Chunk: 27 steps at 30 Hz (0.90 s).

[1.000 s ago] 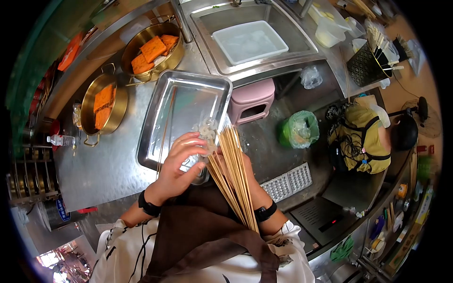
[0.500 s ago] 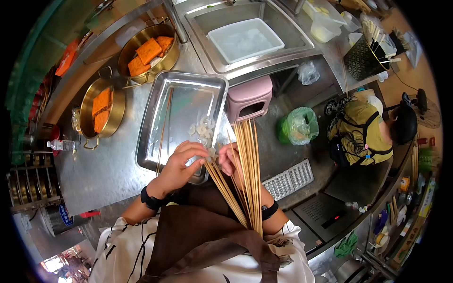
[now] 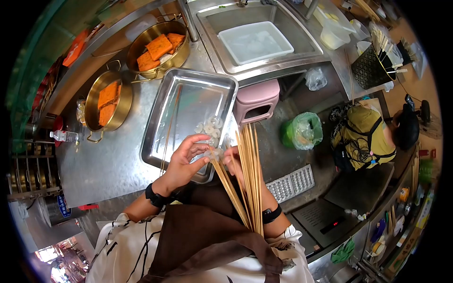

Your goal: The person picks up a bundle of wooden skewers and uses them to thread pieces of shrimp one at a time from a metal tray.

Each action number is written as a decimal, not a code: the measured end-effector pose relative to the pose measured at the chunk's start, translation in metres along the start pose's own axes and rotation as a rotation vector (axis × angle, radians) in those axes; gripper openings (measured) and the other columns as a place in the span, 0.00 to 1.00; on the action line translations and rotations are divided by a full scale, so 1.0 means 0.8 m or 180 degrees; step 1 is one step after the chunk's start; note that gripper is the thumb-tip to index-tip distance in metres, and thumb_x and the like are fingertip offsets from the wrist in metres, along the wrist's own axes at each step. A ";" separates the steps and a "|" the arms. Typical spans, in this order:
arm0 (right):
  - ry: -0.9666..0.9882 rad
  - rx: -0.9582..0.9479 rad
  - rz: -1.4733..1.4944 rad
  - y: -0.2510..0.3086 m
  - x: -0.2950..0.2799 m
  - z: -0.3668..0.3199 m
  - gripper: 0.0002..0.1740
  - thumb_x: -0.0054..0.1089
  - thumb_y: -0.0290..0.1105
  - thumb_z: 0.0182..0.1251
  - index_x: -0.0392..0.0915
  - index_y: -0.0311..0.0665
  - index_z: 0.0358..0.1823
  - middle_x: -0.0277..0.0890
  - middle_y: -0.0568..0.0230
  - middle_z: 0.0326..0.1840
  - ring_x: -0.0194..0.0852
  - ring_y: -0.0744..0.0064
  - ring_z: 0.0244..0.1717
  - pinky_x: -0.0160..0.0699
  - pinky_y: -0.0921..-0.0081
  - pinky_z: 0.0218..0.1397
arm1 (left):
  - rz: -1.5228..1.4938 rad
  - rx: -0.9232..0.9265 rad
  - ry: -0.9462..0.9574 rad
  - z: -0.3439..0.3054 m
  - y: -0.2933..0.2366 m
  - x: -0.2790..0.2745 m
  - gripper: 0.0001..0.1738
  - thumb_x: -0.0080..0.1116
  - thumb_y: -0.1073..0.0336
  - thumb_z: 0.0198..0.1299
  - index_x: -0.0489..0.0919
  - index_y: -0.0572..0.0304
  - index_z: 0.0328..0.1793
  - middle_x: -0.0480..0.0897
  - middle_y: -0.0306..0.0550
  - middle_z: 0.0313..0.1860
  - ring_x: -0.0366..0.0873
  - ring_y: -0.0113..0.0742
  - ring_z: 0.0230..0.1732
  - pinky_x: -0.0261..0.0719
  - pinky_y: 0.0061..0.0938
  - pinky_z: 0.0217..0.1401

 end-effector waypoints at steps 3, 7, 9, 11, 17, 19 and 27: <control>-0.0123 0.0153 -0.1163 0.014 0.012 -0.006 0.10 0.63 0.28 0.60 0.75 0.34 0.40 0.74 0.68 0.35 0.72 0.80 0.36 0.74 0.81 0.41 | 0.0035 0.0010 0.0013 0.001 -0.001 0.001 0.28 0.56 0.81 0.56 0.65 0.61 0.64 0.67 0.43 0.61 0.72 0.31 0.58 0.67 0.30 0.65; -0.0058 -0.0529 -0.1610 0.056 0.038 -0.015 0.12 0.66 0.26 0.57 0.75 0.34 0.41 0.74 0.68 0.36 0.72 0.81 0.37 0.74 0.81 0.41 | 0.0118 0.0021 0.0098 0.002 0.010 0.002 0.28 0.57 0.80 0.56 0.65 0.60 0.64 0.67 0.42 0.61 0.72 0.31 0.58 0.68 0.29 0.64; -0.0106 -0.0555 -0.1694 0.065 0.041 -0.017 0.13 0.67 0.26 0.57 0.75 0.34 0.41 0.74 0.69 0.36 0.71 0.82 0.37 0.73 0.82 0.40 | 0.0117 -0.0038 0.0133 0.002 0.014 0.002 0.28 0.57 0.80 0.56 0.65 0.60 0.64 0.67 0.43 0.61 0.71 0.31 0.58 0.68 0.29 0.64; -0.0224 -0.0586 -0.1734 0.067 0.039 -0.020 0.12 0.64 0.26 0.59 0.73 0.34 0.43 0.71 0.71 0.35 0.68 0.85 0.34 0.71 0.84 0.38 | 0.0021 -0.0066 0.0132 0.002 0.015 0.002 0.26 0.57 0.79 0.56 0.66 0.60 0.63 0.69 0.44 0.62 0.69 0.33 0.61 0.64 0.30 0.67; -0.0713 -0.0828 -0.1312 0.077 0.017 -0.031 0.05 0.53 0.27 0.67 0.71 0.36 0.43 0.68 0.73 0.29 0.63 0.86 0.27 0.62 0.87 0.28 | 0.0741 0.0583 -0.0225 0.019 -0.015 -0.022 0.14 0.48 0.76 0.61 0.75 0.60 0.52 0.73 0.48 0.59 0.66 0.38 0.64 0.61 0.30 0.68; -0.0361 -0.0439 -0.1005 0.074 0.025 -0.032 0.05 0.54 0.29 0.68 0.72 0.36 0.41 0.68 0.73 0.27 0.61 0.86 0.25 0.61 0.87 0.27 | 0.0615 0.0076 -0.0044 0.034 0.003 -0.027 0.12 0.47 0.75 0.62 0.76 0.63 0.50 0.78 0.45 0.50 0.73 0.34 0.57 0.67 0.28 0.62; 0.0216 -0.0634 -0.0878 0.073 0.076 -0.037 0.06 0.59 0.31 0.62 0.76 0.36 0.36 0.74 0.68 0.27 0.72 0.78 0.32 0.72 0.78 0.35 | -0.0747 -0.1499 0.1583 0.001 0.084 0.061 0.20 0.56 0.59 0.62 0.76 0.61 0.56 0.80 0.46 0.47 0.77 0.32 0.48 0.78 0.24 0.50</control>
Point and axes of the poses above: each hand's wrist, its own z-axis towards the middle knuckle, its own x-axis out of the palm, y = z × x, the point moved 7 cm from there along z, towards the middle knuckle
